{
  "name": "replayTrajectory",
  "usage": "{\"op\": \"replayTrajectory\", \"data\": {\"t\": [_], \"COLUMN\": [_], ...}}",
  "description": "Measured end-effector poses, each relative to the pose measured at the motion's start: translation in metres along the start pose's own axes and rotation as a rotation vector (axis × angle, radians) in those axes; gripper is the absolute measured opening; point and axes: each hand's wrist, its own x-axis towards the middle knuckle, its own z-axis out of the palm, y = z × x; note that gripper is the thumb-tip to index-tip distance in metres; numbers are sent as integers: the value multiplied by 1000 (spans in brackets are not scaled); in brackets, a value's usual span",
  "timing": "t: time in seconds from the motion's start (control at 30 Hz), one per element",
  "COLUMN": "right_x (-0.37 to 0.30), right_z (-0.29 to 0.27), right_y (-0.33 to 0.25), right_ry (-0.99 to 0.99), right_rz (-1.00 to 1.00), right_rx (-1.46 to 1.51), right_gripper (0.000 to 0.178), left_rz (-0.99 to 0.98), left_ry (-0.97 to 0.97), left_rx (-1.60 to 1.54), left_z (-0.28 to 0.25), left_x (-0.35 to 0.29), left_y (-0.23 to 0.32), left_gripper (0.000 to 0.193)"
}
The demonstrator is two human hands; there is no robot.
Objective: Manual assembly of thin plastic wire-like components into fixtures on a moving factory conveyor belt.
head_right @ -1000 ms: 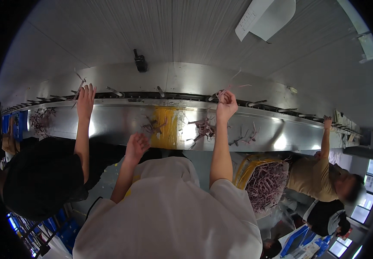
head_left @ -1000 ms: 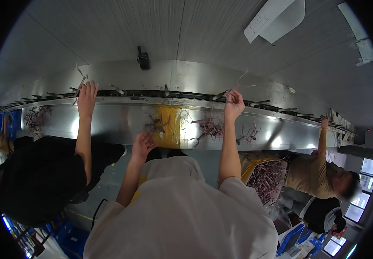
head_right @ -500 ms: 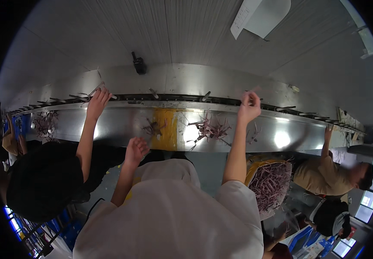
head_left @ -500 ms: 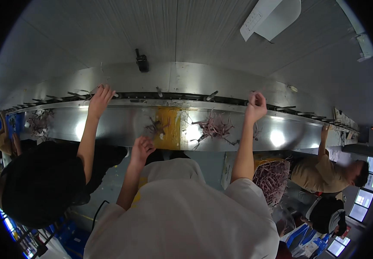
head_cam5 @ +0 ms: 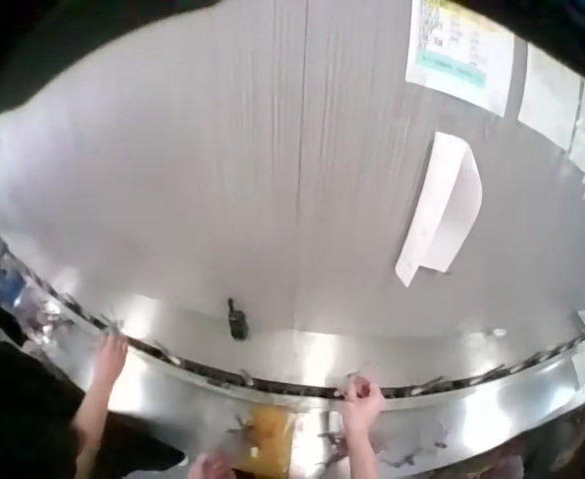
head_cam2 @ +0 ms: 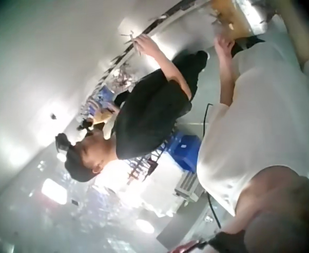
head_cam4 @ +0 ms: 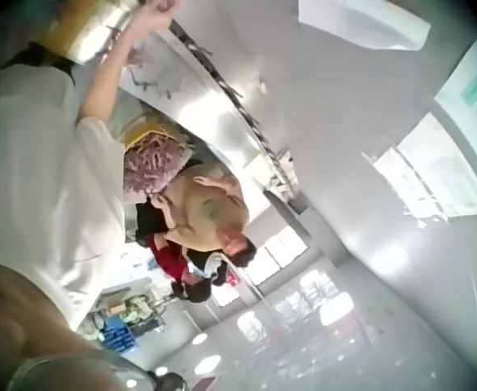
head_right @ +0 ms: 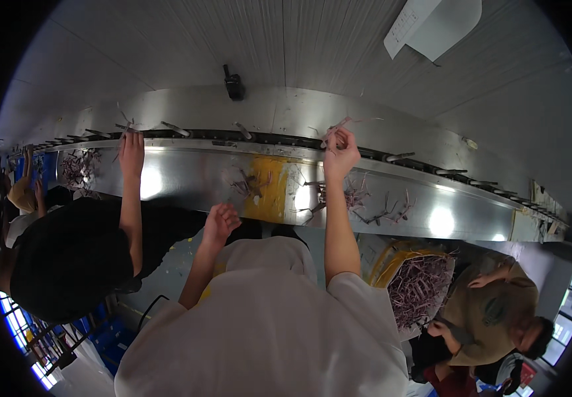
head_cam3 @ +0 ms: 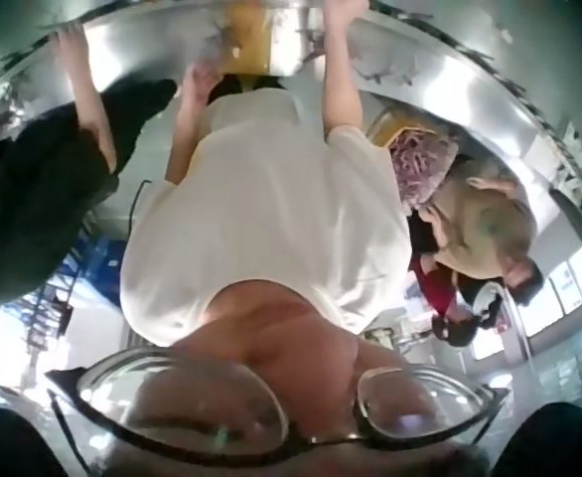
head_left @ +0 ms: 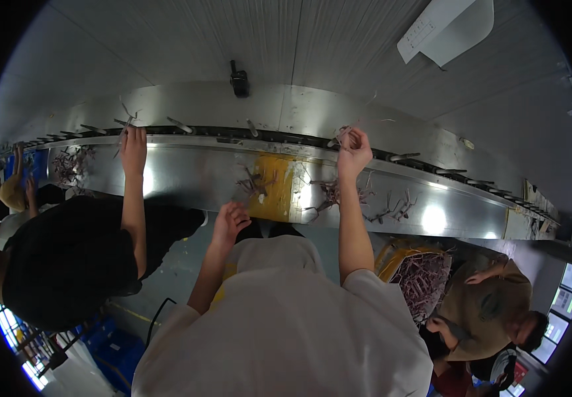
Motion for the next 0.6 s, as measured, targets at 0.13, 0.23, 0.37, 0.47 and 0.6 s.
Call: {"op": "replayTrajectory", "data": {"t": [0.13,0.23,0.37,0.47,0.6], "right_x": [24,43,69,89,114], "right_z": [-42,-77,-117,-146,-180], "right_y": [19,24,16,29,42], "right_ry": [159,228,305,388,489], "right_rz": [-62,-149,-51,-119,-186], "right_rx": [-218,-299,-299,-399,-457], "right_gripper": [16,16,16,17,16], "left_rz": [-15,-18,-11,-23,-16], "left_ry": [1,-9,-2,-17,-26], "left_rx": [20,20,18,20,12], "left_z": [-1,-2,-1,-7,-2], "left_x": [-3,0,-1,8,19], "left_y": [1,1,3,0,3], "left_gripper": [38,38,36,33,36]}}
